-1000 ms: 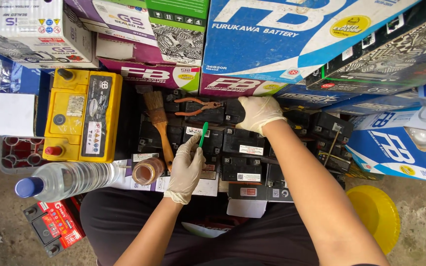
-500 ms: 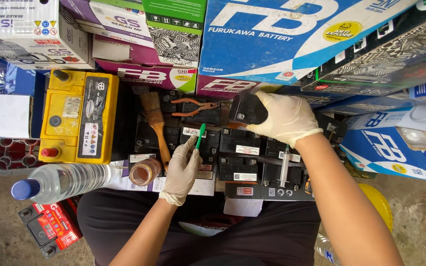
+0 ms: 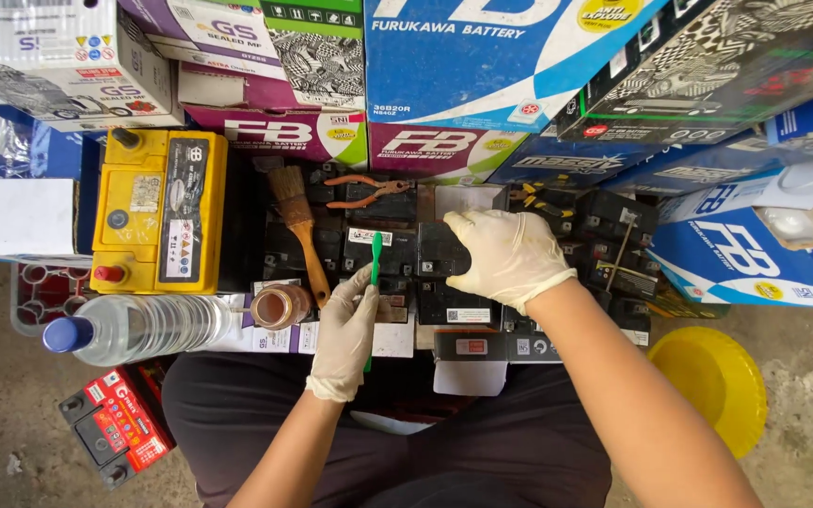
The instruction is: Cleaning and inspecting a small lead-acid battery using a toothbrush and screwdriver
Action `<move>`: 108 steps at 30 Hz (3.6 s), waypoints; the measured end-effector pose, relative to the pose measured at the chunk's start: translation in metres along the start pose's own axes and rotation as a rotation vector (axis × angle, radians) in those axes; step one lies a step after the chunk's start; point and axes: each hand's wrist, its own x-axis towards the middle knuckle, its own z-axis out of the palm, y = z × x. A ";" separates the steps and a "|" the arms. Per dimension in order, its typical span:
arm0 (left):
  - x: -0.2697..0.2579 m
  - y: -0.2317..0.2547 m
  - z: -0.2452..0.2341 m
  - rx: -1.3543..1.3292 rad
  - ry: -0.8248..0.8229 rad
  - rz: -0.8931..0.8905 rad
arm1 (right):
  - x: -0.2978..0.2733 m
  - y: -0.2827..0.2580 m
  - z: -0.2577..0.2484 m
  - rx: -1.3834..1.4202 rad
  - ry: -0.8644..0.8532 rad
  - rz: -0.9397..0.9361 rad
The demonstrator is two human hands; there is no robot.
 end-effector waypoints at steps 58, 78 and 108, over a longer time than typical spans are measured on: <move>0.039 0.054 0.058 0.584 -0.274 0.319 | -0.097 -0.084 0.096 0.902 0.622 0.594; 0.028 0.054 0.065 0.587 -0.113 0.230 | -0.097 -0.085 0.097 0.925 0.623 0.454; 0.004 0.049 0.080 0.400 0.031 0.270 | -0.119 -0.074 0.099 0.942 0.600 0.483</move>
